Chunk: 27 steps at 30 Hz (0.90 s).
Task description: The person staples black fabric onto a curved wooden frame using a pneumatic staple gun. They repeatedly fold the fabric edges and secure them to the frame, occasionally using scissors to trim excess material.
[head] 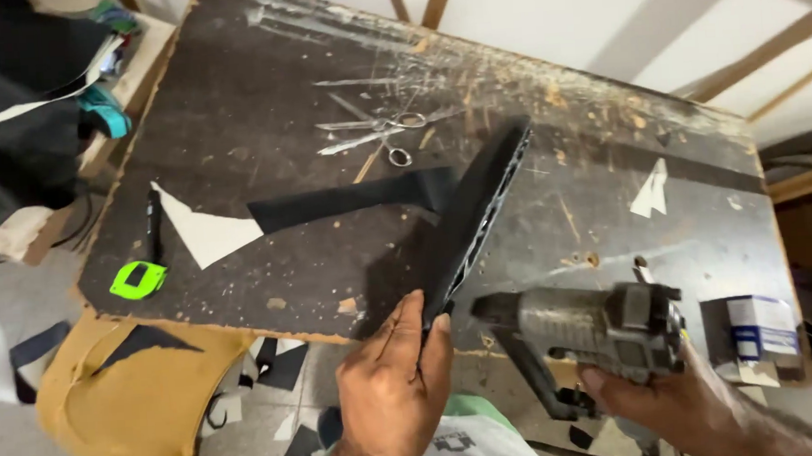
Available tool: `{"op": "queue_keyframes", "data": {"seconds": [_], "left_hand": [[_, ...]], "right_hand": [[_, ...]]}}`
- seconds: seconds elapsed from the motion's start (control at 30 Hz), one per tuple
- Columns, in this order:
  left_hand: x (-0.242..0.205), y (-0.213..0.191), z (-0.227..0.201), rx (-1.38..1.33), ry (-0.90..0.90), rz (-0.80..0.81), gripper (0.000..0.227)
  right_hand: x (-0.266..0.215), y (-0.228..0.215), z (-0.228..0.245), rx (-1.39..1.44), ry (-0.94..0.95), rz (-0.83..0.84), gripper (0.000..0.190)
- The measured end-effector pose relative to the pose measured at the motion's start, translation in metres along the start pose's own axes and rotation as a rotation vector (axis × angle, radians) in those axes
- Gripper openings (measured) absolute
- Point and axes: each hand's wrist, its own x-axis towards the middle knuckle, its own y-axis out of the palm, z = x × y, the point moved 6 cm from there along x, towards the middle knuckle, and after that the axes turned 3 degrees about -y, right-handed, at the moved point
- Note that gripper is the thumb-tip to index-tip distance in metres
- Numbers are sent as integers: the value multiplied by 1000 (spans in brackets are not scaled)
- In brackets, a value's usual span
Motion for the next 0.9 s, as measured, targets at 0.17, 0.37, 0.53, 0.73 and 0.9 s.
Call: {"op": "queue_keyframes", "data": {"seconds": [0.17,0.37,0.53,0.73,0.9], "left_hand": [[-4,7,5,-26,10,9,34],[-4,11,4,-51,44,42,36],[-7,15,-2,-51,70,118,39],[-8,18,-3,-16,42,129,41],[-5,15,0,41,94,23,38]], "right_hand": [[-3,22,34,-105,-56,16,37],[-3,17,36,-131,-30,-21,24],[-14,14,69,-409,-160,-16,31],[-19,19,73,-622,-35,9,15],[-14,32,67,-482,-142,-85,12]]}}
